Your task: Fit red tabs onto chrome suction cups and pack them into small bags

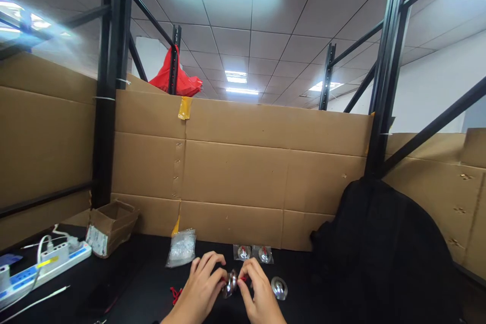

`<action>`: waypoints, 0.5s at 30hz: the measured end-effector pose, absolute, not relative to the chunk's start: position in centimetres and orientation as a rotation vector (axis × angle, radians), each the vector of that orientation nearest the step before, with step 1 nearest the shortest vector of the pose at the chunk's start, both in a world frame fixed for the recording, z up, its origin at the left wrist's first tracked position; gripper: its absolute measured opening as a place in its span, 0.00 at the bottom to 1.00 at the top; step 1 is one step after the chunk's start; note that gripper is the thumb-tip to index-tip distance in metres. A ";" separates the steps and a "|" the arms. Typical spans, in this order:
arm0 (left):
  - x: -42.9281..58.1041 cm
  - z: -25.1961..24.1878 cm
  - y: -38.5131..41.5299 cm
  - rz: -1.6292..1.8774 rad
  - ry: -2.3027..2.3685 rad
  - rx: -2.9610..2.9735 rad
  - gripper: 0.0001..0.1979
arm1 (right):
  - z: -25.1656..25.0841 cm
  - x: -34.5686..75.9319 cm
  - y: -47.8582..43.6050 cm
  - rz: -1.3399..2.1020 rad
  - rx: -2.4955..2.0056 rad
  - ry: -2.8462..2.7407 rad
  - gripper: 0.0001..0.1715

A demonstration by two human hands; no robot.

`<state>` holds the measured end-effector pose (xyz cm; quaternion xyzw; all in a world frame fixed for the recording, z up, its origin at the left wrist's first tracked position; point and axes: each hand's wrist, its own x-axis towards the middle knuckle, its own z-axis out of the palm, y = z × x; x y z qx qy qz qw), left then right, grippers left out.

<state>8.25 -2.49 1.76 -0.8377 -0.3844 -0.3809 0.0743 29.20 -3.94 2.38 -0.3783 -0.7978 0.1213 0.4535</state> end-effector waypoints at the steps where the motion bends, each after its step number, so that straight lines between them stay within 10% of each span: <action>1: 8.3 1.9 -2.6 -1.157 -1.158 -2.528 0.08 | 2.1 29.1 -3.9 0.314 -0.929 -1.971 0.10; 15: 9.3 1.9 -3.0 -1.528 -1.677 -2.728 0.11 | 0.3 28.0 -3.0 0.982 -0.847 -1.427 0.22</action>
